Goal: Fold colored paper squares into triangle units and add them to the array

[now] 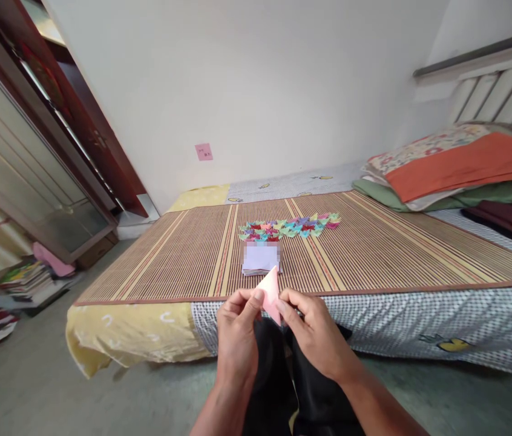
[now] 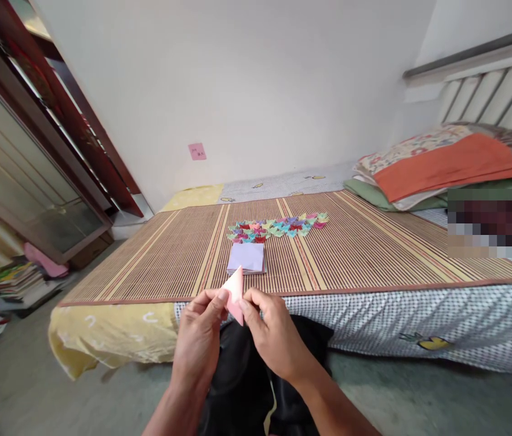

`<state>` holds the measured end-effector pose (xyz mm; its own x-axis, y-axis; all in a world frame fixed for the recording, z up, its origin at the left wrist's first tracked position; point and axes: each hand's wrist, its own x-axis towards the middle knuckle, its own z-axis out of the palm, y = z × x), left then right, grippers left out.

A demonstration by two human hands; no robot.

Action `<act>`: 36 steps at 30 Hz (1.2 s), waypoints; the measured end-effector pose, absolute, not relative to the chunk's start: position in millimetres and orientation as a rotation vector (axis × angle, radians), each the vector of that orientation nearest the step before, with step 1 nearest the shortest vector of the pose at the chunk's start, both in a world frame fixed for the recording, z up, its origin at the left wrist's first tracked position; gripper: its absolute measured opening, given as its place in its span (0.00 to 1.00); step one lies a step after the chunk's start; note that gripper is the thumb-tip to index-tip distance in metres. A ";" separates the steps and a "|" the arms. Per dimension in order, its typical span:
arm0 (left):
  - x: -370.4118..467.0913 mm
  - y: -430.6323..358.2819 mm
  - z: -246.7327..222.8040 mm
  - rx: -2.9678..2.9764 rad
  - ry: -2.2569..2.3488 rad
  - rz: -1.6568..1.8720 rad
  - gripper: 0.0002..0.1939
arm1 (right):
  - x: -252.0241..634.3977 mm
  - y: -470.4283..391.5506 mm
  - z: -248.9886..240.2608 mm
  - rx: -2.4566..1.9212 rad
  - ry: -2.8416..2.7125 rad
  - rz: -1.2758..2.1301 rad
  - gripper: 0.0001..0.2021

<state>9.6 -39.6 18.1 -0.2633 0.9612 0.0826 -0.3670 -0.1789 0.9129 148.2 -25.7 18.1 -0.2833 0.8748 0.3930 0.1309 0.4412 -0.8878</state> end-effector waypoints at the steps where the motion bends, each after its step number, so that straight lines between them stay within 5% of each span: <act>1: 9.8 -38.4 18.3 0.832 0.948 1.612 0.16 | 148.7 -24.6 18.6 -0.826 -1.691 1.035 0.19; 5: 9.3 -34.7 18.0 0.766 0.865 1.578 0.18 | 147.4 -22.3 18.2 -0.770 -1.613 1.196 0.21; 15: 5.4 -36.0 13.1 0.853 1.093 1.758 0.15 | 138.5 -30.5 9.7 -0.975 -1.746 0.855 0.15; 23: -2.5 -32.1 13.3 0.819 0.976 1.582 0.14 | 147.8 -22.6 9.4 -0.756 -1.643 1.220 0.14; 36: 2.0 -45.3 16.8 1.113 1.122 1.541 0.11 | 154.1 -21.1 11.3 -0.830 -1.438 1.204 0.16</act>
<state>2.0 -45.3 16.8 -0.1893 0.9700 0.1522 -0.1530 -0.1823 0.9713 154.1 -21.1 11.3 -0.2228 0.9355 0.2742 -0.1058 0.2564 -0.9608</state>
